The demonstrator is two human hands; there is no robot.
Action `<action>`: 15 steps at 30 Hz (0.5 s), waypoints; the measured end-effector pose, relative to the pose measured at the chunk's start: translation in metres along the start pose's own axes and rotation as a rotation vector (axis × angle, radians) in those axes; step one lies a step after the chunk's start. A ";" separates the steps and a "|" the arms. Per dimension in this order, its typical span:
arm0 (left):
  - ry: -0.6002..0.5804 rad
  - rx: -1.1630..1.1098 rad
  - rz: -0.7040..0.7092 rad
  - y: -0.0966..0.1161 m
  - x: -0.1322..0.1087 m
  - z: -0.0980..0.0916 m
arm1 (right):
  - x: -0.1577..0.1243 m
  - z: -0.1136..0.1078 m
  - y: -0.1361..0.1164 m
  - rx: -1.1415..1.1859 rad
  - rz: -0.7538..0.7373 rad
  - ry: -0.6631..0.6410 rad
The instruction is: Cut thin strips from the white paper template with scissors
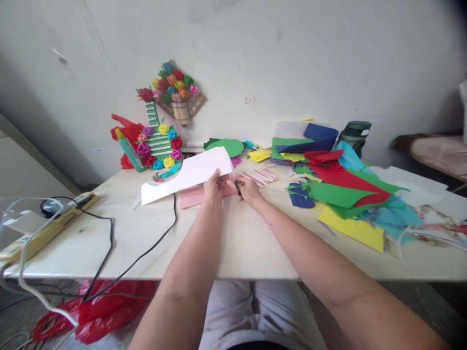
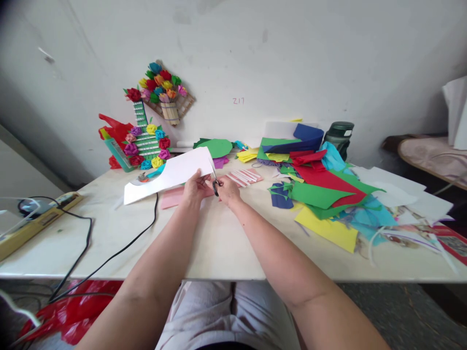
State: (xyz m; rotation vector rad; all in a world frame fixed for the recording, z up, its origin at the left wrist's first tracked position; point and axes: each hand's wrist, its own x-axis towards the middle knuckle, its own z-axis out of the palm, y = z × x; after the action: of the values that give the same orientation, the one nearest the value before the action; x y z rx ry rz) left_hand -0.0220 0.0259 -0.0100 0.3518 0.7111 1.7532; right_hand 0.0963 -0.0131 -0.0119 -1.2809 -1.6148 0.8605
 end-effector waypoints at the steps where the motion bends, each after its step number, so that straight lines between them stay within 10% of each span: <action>1: -0.007 -0.005 -0.002 -0.001 0.000 0.000 | 0.001 -0.001 0.001 -0.005 -0.009 -0.002; 15: -0.041 -0.019 -0.023 -0.003 -0.002 -0.001 | 0.003 -0.002 0.002 0.032 -0.006 0.013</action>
State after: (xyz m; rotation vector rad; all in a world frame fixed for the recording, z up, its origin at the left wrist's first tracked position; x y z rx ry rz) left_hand -0.0200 0.0245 -0.0129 0.3640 0.6665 1.7250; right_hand 0.0991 -0.0094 -0.0122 -1.2565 -1.5871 0.8696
